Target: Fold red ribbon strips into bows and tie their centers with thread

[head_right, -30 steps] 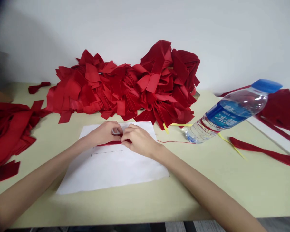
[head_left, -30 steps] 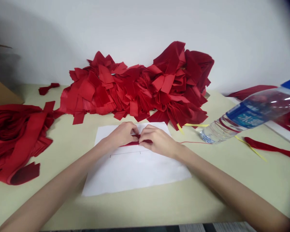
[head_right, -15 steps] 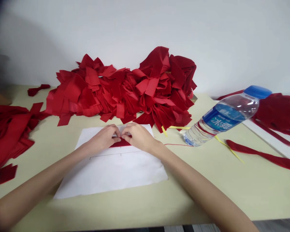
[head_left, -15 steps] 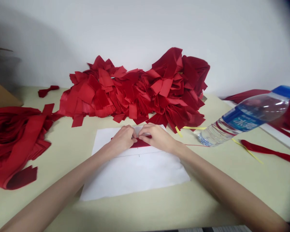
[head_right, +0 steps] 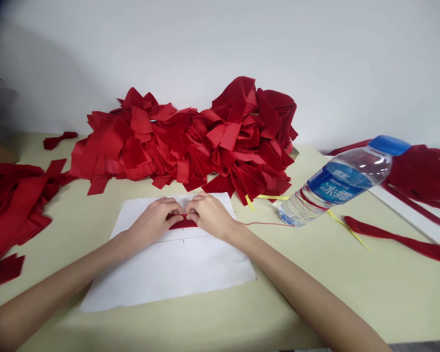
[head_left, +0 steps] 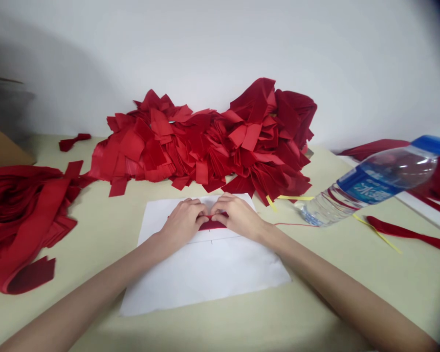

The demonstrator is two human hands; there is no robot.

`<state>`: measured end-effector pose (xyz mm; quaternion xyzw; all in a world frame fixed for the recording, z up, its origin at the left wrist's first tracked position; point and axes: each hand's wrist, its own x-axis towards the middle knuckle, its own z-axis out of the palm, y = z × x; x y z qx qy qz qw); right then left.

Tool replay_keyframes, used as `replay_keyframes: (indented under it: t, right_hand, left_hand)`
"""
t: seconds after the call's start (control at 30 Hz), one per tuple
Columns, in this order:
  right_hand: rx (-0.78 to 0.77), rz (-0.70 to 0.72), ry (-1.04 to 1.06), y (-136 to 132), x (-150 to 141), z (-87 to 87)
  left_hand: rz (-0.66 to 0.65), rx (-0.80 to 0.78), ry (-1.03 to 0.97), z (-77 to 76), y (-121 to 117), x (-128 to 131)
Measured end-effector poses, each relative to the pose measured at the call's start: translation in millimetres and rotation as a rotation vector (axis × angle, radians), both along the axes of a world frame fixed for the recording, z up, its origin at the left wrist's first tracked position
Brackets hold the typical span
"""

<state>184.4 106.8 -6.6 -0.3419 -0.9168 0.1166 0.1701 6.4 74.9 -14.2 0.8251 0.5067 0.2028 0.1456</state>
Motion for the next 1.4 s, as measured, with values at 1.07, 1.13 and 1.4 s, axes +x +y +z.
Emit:
replay_keyframes:
  t: [1.07,1.13,1.4]
  right_hand:
    - [-0.539,-0.071,-0.003,-8.7,-4.8,22.7]
    - [-0.588,-0.054,-0.002,-4.6,-3.5,20.9]
    - [-0.708,0.013,-0.069,18.5,-7.0,19.7]
  left_hand:
    - [0.006,-0.339,-0.086,20.9,-12.0,-2.1]
    - [0.023,-0.343,-0.095,17.5,-10.2,-2.6]
    - [-0.042,-0.462,-0.114,18.3,10.0,-7.0]
